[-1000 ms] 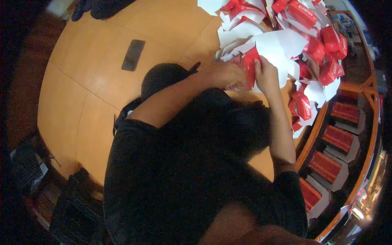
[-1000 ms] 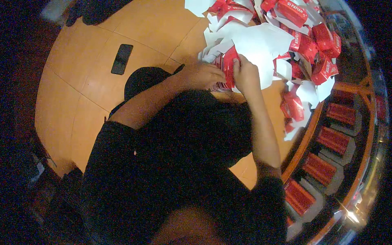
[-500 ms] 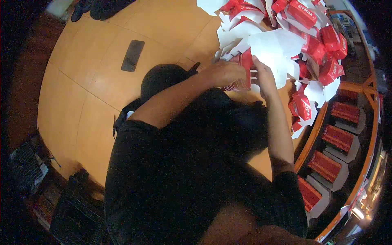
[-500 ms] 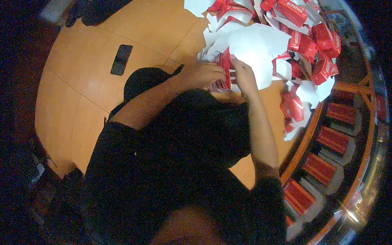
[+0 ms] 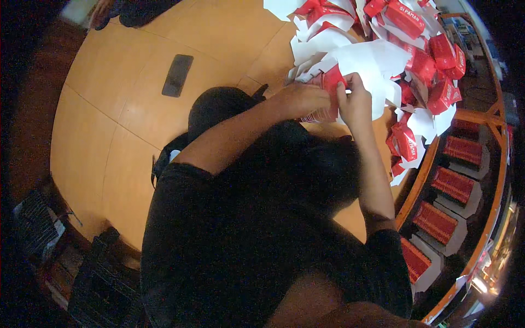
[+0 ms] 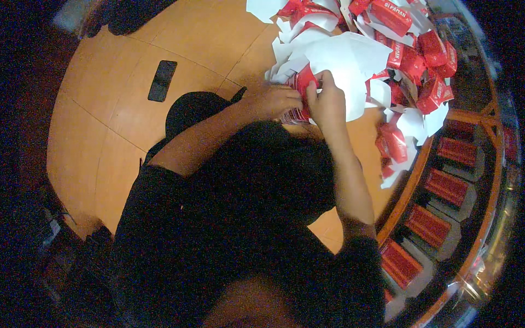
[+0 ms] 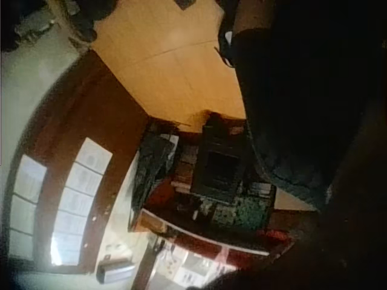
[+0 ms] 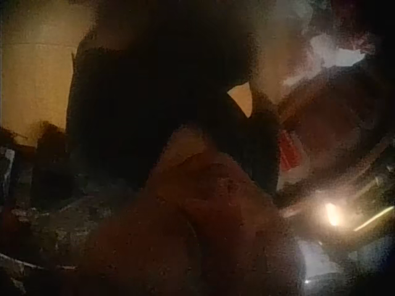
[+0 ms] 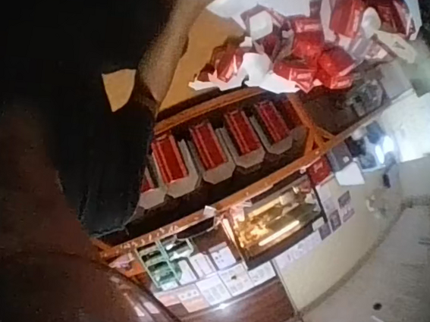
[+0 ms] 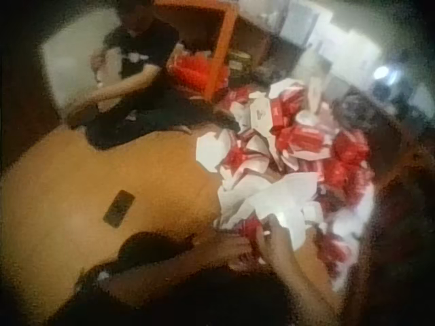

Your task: The person sits on the floor and repeatedly assembles small red and white cardboard boxes. They fold the flat-packed pieces into shape, insert a red packet into each box, and place the finished units into a nearby wooden crate.

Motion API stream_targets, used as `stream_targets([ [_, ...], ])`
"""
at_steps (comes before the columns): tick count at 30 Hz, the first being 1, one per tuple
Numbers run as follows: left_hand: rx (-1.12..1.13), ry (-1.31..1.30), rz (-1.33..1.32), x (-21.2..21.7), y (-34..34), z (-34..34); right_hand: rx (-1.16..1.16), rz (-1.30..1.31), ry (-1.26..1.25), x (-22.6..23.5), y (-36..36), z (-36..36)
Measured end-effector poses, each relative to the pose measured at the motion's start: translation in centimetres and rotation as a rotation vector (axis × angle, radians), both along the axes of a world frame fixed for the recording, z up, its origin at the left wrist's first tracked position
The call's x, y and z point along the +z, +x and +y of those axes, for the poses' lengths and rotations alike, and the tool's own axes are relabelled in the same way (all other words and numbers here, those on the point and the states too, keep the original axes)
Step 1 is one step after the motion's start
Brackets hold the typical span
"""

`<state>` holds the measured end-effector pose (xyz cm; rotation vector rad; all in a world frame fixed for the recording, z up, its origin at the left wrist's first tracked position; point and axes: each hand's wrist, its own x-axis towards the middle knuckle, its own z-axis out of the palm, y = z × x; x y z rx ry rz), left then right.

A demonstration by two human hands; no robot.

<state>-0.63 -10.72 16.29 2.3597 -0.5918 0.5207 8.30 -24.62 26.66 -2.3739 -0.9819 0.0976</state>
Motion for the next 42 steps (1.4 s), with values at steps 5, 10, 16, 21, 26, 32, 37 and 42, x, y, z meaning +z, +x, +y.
stream_targets([
  [5,-0.021,-0.082,-0.045,-0.2,-0.1,0.0,-0.028,0.112,-0.019,0.3,-0.3,-0.1],
  [10,-0.034,-0.103,-0.060,-1.1,0.5,-0.6,-0.024,0.460,0.115,-2.9,1.9,-1.3],
  [16,-0.007,-0.023,0.036,-1.8,0.8,-0.6,-0.110,0.771,0.123,-2.0,1.6,-0.4],
  [21,-0.015,-0.019,0.037,-0.6,0.4,-0.7,-0.214,0.921,0.125,-1.7,1.9,-0.4],
  [26,-0.054,-0.060,0.043,1.7,-0.6,-0.2,-0.206,0.870,0.136,-1.4,1.7,-0.8],
  [32,0.002,-0.007,0.063,1.4,-0.9,0.0,-0.523,-0.153,0.139,1.4,7.1,-6.3],
  [37,0.133,-0.131,-0.001,2.9,-0.5,0.2,-0.408,0.069,0.199,-4.9,9.4,-11.3],
  [42,0.696,-0.731,0.296,5.3,-0.6,-2.8,-0.473,0.101,0.208,-6.4,7.7,-12.2],
])
